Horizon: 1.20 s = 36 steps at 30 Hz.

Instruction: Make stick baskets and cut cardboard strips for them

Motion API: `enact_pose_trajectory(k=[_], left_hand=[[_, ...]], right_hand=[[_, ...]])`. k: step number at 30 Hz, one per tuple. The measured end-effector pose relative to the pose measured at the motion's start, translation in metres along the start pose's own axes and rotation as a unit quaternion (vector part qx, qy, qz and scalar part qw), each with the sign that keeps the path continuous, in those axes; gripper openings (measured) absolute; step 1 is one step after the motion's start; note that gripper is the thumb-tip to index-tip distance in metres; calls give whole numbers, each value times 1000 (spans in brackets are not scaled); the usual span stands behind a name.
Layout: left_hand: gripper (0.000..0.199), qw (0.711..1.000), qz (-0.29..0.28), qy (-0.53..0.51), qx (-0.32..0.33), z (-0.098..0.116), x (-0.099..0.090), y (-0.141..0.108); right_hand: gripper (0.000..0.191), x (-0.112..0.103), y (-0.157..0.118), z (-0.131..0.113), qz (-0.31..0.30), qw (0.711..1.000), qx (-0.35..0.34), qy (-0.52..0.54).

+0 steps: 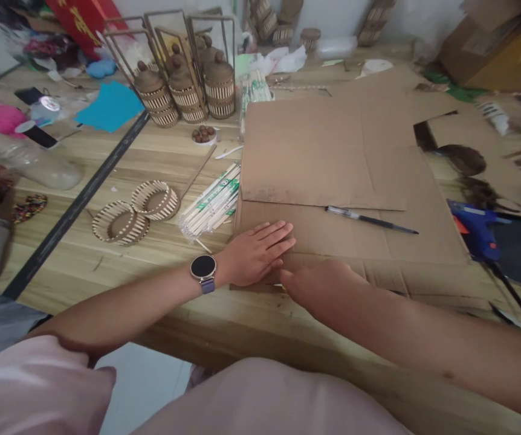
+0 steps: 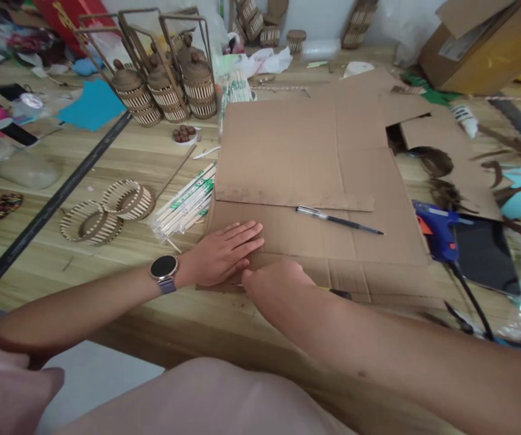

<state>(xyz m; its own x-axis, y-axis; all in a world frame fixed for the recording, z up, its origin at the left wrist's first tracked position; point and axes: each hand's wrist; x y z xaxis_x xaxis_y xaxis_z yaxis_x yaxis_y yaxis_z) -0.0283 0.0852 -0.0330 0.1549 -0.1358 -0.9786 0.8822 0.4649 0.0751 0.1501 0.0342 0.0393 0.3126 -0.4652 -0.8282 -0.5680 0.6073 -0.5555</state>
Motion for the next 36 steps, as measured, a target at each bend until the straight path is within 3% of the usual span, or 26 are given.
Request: enact_pose_trajectory(k=[5, 11, 15, 19, 22, 25, 30, 36], left_hand=[[47, 1000, -13, -1, -10, 1, -2, 0], [47, 1000, -3, 2, -8, 2, -3, 0], [47, 1000, 16, 5, -4, 2, -1, -1], [46, 1000, 19, 10, -2, -1, -1, 0], [44, 1000, 1, 13, 16, -7, -3, 2], [44, 1000, 1, 12, 27, -11, -5, 3], [42, 999, 31, -4, 25, -10, -1, 1], [42, 999, 32, -22, 28, -11, 1, 2]], right_hand=[[36, -3, -6, 5, -84, 993, 14, -83], [31, 12, -23, 21, -61, 993, 47, -86], [20, 22, -32, 42, -22, 999, 47, -13], [26, 20, -37, 64, 27, 992, -37, 120], [30, 18, -37, 68, 30, 984, -47, 171], [27, 17, -32, 57, 32, 986, -23, 159], [23, 3, -9, 16, 10, 998, 10, 54], [30, -10, 12, -8, 21, 999, -24, -4]])
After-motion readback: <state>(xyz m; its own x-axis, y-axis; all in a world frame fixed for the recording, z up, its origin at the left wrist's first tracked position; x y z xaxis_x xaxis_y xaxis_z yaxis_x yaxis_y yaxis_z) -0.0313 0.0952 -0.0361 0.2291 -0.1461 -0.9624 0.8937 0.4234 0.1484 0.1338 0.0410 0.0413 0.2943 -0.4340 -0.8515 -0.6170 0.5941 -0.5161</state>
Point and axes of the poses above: each hand's wrist, its own y-axis towards the middle knuckle, its own x-axis out of the palm, z = x × y, and after that the axes turned 3 degrees about -z, right-handed
